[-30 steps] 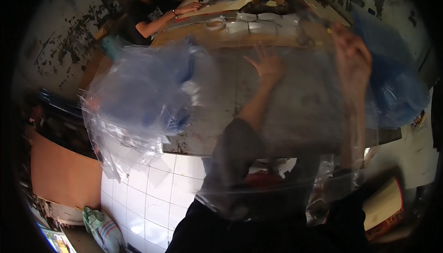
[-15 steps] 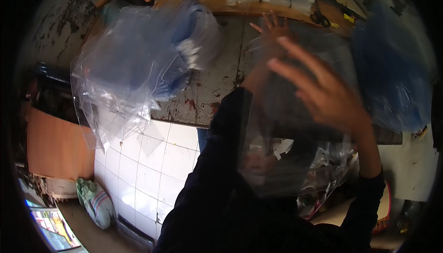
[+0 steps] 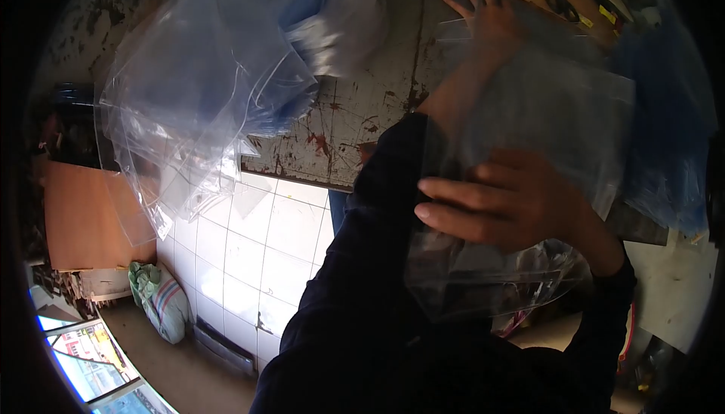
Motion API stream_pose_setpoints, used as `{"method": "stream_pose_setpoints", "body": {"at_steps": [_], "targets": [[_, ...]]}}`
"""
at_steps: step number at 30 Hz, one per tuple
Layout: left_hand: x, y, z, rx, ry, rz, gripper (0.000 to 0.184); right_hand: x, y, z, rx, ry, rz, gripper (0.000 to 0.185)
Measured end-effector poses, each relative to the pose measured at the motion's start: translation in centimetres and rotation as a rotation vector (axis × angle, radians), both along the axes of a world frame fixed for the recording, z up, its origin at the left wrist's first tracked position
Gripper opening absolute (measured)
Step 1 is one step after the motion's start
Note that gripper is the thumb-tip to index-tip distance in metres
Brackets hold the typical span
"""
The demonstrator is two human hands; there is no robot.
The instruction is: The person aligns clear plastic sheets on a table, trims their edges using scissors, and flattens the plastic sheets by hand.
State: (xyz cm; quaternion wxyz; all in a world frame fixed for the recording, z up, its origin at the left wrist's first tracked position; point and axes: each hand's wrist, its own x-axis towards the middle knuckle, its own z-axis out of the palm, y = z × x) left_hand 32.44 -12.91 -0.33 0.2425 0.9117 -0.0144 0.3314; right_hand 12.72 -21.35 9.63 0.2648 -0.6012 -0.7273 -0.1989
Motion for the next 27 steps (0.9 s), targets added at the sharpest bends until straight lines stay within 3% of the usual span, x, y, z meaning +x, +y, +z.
{"method": "stream_pose_setpoints", "body": {"at_steps": [4,6,8,9,11,12,14,21,25,27], "targets": [[2.0,-1.1,-1.0,0.118,-0.087,0.252,0.062,0.5,-1.3,-0.5,0.051,0.054,-0.008,0.013],[1.4,-0.8,-0.3,0.165,-0.141,0.328,0.061,1.8,-3.0,-1.6,0.063,-0.06,0.016,0.012],[-0.1,-0.4,1.4,0.142,0.231,0.139,0.061,1.8,-3.3,-2.9,0.142,-0.126,-0.049,0.018],[0.3,-0.5,0.8,0.139,0.236,0.138,0.061,1.7,-3.3,-3.3,0.229,-0.195,-0.119,0.023],[2.0,-1.2,-1.8,0.293,-0.091,0.35,0.065,1.6,-3.4,-2.9,0.182,-0.227,-0.141,0.025],[1.1,-1.0,-1.1,0.29,-0.089,0.342,0.065,1.6,-3.4,-2.7,0.138,-0.269,-0.158,0.027],[-1.1,-0.1,1.2,0.235,0.2,0.137,0.071,1.9,-3.5,-3.0,0.139,-0.277,-0.153,0.026],[-1.2,0.7,1.7,0.179,0.151,0.02,0.062,0.8,-2.9,-2.2,0.05,-0.272,-0.185,0.02],[-2.3,0.4,3.5,0.216,0.356,0.094,0.067,-0.9,-0.7,-0.7,-0.081,-0.154,-0.089,0.004],[-2.1,0.2,3.5,0.21,0.396,0.079,0.07,-1.4,-0.5,-0.8,-0.195,-0.025,-0.035,0.008]]}}
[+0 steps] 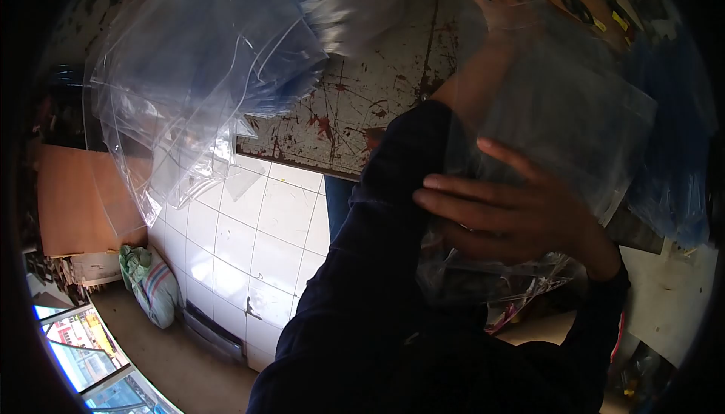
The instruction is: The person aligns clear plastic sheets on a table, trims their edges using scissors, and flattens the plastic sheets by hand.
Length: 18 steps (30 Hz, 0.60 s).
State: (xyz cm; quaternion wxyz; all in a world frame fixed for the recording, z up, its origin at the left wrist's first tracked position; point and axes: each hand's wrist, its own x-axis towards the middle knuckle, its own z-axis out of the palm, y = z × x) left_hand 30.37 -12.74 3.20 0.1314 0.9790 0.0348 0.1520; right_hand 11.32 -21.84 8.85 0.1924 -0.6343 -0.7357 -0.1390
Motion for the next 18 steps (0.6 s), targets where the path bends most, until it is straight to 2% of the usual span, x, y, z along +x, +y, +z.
{"method": "stream_pose_setpoints", "body": {"at_steps": [3,5,8,11,18], "targets": [[-0.1,0.0,0.1,-0.121,-0.03,0.033,0.069,-0.2,-0.3,0.2,-0.023,0.012,-0.038,0.009],[-2.2,0.4,1.3,-0.021,-0.017,-0.014,0.061,-0.2,-0.6,-0.2,0.014,-0.067,-0.054,0.01],[2.2,-0.3,-1.9,0.047,-0.036,0.085,0.054,0.4,-1.5,-1.0,0.114,-0.155,-0.027,0.014],[0.4,-0.1,0.2,-0.052,0.04,0.043,0.053,1.5,-2.8,-1.3,0.226,-0.172,0.041,0.017],[-2.1,-0.1,2.4,-0.063,0.091,0.01,0.053,2.0,-3.2,-1.7,0.359,-0.206,0.04,0.022]]}}
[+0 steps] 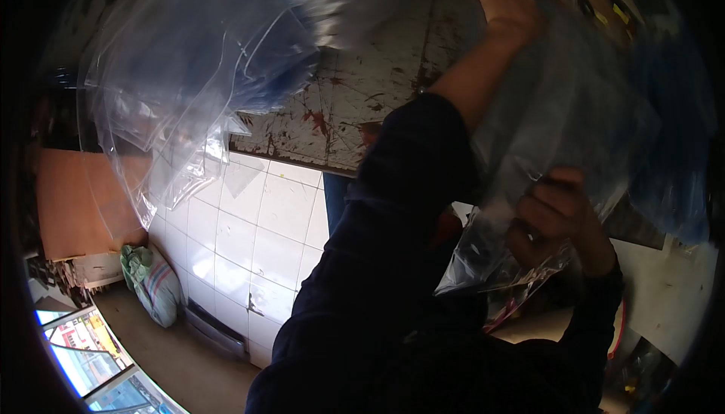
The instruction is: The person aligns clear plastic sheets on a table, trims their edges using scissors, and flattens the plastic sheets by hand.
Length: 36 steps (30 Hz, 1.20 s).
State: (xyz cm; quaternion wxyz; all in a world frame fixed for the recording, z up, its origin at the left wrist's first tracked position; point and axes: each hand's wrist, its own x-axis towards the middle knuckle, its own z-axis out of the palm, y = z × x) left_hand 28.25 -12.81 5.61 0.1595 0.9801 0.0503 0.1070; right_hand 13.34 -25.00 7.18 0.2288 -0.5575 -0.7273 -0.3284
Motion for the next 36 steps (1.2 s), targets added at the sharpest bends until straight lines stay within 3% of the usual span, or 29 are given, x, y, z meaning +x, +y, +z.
{"method": "stream_pose_setpoints", "body": {"at_steps": [6,8,10,11,13,14,15,16,17,19,20,23,25,26,28,30,31,34,35,36], "targets": [[3.4,-0.3,-3.3,-0.017,-0.058,-0.002,0.051,-0.3,-0.8,-1.1,-0.08,0.102,-0.154,0.026],[4.4,-1.2,-5.3,0.313,-0.402,0.338,0.038,-0.4,-0.3,-0.8,-0.063,0.193,-0.235,0.037],[9.2,0.0,-10.1,-0.206,-0.58,-0.002,0.069,0.0,0.8,-0.4,0.072,0.184,-0.265,0.054],[8.3,1.0,-8.8,-0.279,-0.444,-0.014,0.066,-0.1,0.9,0.0,0.078,0.168,-0.3,0.054],[7.7,2.7,-7.3,-0.256,-0.352,0.046,0.057,-0.5,0.8,0.6,-0.107,0.407,-0.633,0.075],[8.2,3.4,-7.7,-0.216,-0.378,0.067,0.055,-0.8,0.7,0.9,-0.097,0.397,-0.665,0.075],[9.1,4.1,-8.6,-0.177,-0.403,0.089,0.052,-1.2,0.6,1.1,-0.268,0.438,-0.732,0.083],[9.6,6.0,-9.0,-0.198,-0.555,-0.067,0.043,-1.5,0.5,1.3,-0.442,0.485,-0.794,0.092],[9.8,7.7,-8.7,-0.219,-0.706,-0.221,0.034,-1.5,0.4,1.2,-0.435,0.485,-0.82,0.092],[9.2,8.8,-6.5,-0.563,-0.568,-0.284,0.024,-1.3,0.2,0.5,-0.477,0.55,-0.703,0.09],[6.9,8.8,-3.6,-0.859,-0.254,-0.186,0.024,-0.9,0.0,0.1,-0.476,0.586,-0.68,0.086],[5.7,10.4,-1.3,-0.827,-0.19,-0.277,0.04,0.8,-0.1,-0.8,-0.514,0.533,-0.643,0.082],[3.6,10.7,0.7,-1.369,0.017,-0.168,0.051,2.1,0.2,-1.4,-0.519,0.488,-0.65,0.081],[2.7,11.0,1.8,-1.367,0.018,-0.167,0.051,2.6,0.4,-1.7,-0.533,0.444,-0.645,0.079],[0.5,10.9,5.0,-0.83,-0.094,-0.169,0.053,2.7,0.7,-2.1,-0.521,0.416,-0.655,0.079],[-4.5,7.6,8.1,-0.605,-0.286,-0.392,0.051,2.9,0.9,-2.2,-0.514,0.38,-0.671,0.079],[-6.8,6.2,8.3,-0.483,-0.256,-0.46,0.052,3.0,0.8,-2.3,-0.467,0.359,-0.66,0.079],[-13.4,4.3,6.1,-0.103,-0.092,-0.693,0.051,1.9,0.7,-2.4,-0.455,0.363,-0.712,0.075],[-14.7,4.6,4.7,-0.102,-0.09,-0.705,0.051,1.3,0.6,-2.3,-0.489,0.374,-0.764,0.071],[-15.6,5.3,3.5,0.107,-0.033,-0.679,0.052,0.5,0.3,-2.2,-0.485,0.377,-0.775,0.071]]}}
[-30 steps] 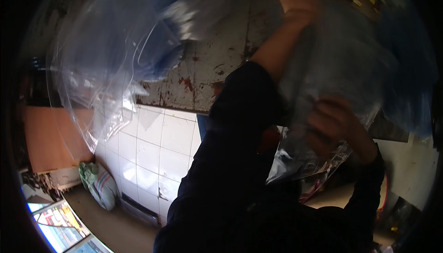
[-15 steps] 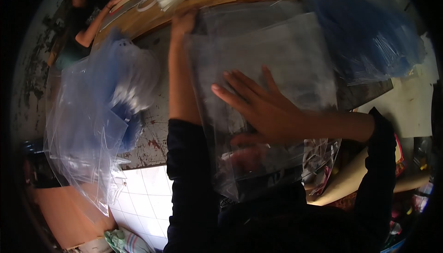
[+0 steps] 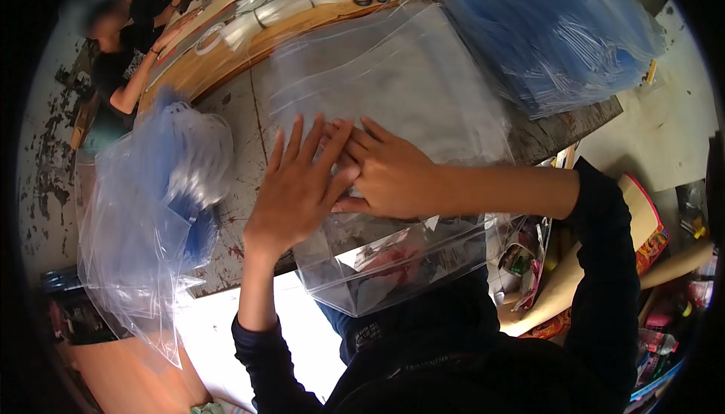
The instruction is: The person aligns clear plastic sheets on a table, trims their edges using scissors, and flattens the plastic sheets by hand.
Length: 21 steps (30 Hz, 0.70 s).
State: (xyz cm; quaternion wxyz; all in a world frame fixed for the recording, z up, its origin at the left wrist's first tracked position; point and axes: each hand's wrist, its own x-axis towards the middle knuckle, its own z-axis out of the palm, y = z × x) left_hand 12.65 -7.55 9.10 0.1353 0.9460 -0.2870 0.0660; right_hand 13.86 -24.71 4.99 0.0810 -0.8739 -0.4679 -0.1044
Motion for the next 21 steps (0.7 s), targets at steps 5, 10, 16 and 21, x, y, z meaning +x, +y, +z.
{"method": "stream_pose_setpoints", "body": {"at_steps": [5,10,16,21], "targets": [[-1.5,1.9,-1.9,0.177,0.059,0.176,0.053,-5.6,-3.8,5.1,0.14,0.049,-0.096,0.054],[-1.6,2.8,-2.6,0.157,0.05,0.236,0.053,-8.1,-9.1,5.8,0.574,0.005,-0.719,0.037],[-1.5,2.9,-3.1,0.092,0.008,0.224,0.054,-9.8,-10.8,2.9,1.165,0.651,-0.898,0.022],[-1.7,3.7,-3.1,0.105,0.003,0.26,0.055,-9.1,-10.6,2.8,1.322,0.814,-0.863,0.019]]}}
